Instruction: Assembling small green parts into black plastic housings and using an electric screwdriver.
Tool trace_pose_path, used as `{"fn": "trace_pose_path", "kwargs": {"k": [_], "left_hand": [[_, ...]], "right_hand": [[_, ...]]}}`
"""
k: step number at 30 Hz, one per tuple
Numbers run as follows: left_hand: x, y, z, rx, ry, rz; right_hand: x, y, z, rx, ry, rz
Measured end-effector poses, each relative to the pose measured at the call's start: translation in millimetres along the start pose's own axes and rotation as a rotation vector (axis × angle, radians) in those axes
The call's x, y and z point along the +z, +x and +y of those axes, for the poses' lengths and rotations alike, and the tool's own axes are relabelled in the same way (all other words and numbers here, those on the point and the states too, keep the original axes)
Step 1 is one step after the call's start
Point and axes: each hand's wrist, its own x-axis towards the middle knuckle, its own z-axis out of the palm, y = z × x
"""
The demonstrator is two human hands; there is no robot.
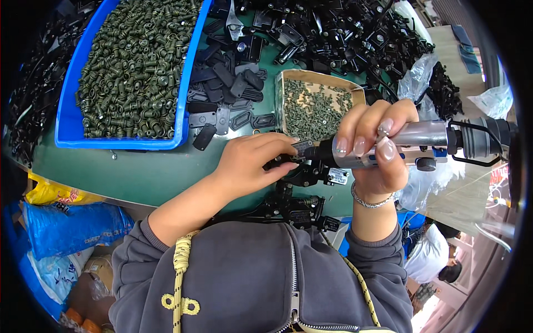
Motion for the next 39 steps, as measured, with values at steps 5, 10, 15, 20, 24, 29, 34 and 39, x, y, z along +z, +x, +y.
{"fn": "trace_pose_path", "kwargs": {"k": [5, 10, 15, 20, 24, 29, 34, 39], "left_hand": [[-1.9, 0.1, 1.9, -0.012, -0.025, -0.01], [-0.4, 0.3, 2.1, -0.052, -0.052, -0.017], [-5.2, 0.9, 5.5, -0.055, -0.049, -0.055], [-4.5, 2.4, 5.1, -0.043, -0.086, -0.056], [-4.5, 0.8, 4.0, -0.061, -0.076, -0.061], [-6.4, 1.4, 4.2, -0.077, -0.095, -0.074], [-5.2, 3.6, 5.6, -0.064, -0.094, -0.074], [-5.3, 1.4, 4.3, -0.071, -0.079, -0.063]], "right_hand": [[0.3, -1.7, 2.6, 0.002, -0.025, 0.005], [1.7, -3.1, 4.9, 0.019, -0.093, 0.026], [-2.6, -3.3, 6.9, 0.02, 0.056, -0.025], [-3.4, -2.1, 4.1, 0.011, 0.056, -0.055], [-6.7, -0.5, 8.3, 0.01, 0.074, -0.09], [-7.9, -0.3, 10.2, 0.001, 0.091, -0.093], [-6.1, -0.3, 6.3, -0.008, 0.096, -0.079], [-9.7, 9.2, 9.2, 0.034, 0.145, -0.245]]}}
